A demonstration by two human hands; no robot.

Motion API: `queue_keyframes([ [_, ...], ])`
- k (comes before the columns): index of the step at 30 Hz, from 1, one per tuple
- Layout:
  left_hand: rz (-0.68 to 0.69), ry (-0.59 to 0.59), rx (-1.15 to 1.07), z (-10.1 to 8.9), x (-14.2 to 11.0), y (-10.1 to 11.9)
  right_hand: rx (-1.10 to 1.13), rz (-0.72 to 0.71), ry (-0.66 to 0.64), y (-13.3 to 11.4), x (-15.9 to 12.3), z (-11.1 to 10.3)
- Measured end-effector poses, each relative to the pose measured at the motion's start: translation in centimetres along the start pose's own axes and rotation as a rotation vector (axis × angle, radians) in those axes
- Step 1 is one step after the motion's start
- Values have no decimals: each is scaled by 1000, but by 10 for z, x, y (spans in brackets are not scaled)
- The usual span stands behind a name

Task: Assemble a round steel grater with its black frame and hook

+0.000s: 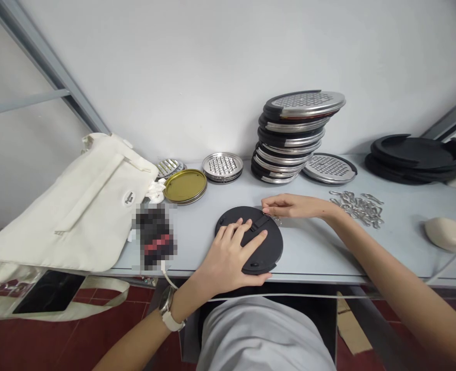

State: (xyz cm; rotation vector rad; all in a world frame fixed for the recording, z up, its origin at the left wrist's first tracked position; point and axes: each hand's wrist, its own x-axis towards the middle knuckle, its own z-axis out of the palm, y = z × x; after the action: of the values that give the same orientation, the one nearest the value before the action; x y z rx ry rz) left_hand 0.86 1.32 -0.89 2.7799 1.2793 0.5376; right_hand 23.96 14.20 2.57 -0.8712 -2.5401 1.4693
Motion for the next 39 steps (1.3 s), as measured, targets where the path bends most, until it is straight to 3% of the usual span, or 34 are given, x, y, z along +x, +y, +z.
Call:
queue_keyframes([
  [13, -1, 4, -1, 0, 0, 1, -260, 23, 134, -13, -7, 5],
  [39, 0, 14, 16, -1, 0, 1, -317, 69, 183, -19, -9, 12],
])
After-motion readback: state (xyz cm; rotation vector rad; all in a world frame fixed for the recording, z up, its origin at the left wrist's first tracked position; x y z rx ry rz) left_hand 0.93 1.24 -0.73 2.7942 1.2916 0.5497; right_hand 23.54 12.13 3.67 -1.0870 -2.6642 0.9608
